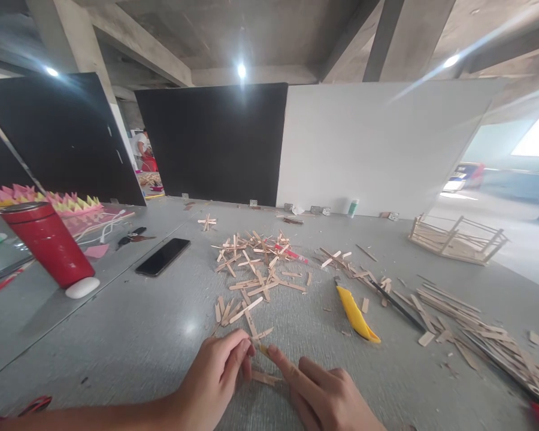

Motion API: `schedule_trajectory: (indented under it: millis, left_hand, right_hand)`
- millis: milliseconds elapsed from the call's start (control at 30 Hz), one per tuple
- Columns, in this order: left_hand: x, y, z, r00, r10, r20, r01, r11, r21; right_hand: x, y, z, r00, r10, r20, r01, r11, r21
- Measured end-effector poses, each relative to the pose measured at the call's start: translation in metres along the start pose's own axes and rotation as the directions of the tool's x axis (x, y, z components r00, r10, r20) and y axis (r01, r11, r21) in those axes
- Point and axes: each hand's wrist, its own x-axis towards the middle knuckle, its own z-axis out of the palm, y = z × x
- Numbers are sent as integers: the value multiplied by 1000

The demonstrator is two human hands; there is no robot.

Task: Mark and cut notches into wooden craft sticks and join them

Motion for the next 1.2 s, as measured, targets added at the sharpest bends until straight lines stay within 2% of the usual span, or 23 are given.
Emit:
schedule_trajectory:
  millis: [167,400,467,600,667,800,900,1033,1133,1200]
  left_hand:
    - [-2,-3,0,1000,-20,14,20,1000,-5]
    - [-2,-5,-3,997,-63,42,65,997,-36]
    - [-2,-5,-2,997,-73,41,75,996,-50]
    - [-7,-7,-1,998,-48,49,51,997,-56]
    - [-8,-7,-1,998,-42,50,45,997,-62]
    - [-4,-7,-1,997,-80,-5,79,994,-72]
    - [-2,-5,-1,998,-58,-23,57,997,-49]
    - [-3,-1,-2,999,-26,-21,26,1000,-12]
    - [-5,0,-2,999,-32,-15,32,999,-3]
    - [-5,-1,-2,999,-31,-12,31,1000,5]
  right_hand:
    - [-1,0,4,1000,-23,1,23,999,-49]
    - [-1,-4,-2,1000,-16,27,18,996,-88]
    - [-1,-3,-4,998,27,52,-23,997,-78]
    - [1,2,-3,980,193,52,-188,979,-85]
    - [1,3,-2,974,220,48,-216,974,-74]
    - [1,1,-4,978,206,-26,-207,978,-5]
    - [5,-3,-10,982,183,-53,-176,977,123]
    - [9,-6,-17,979,201,-13,-186,929,318]
    - [7,-7,-19,982,184,40,-186,920,345]
    - [5,-8,-20,989,117,87,-139,936,323]
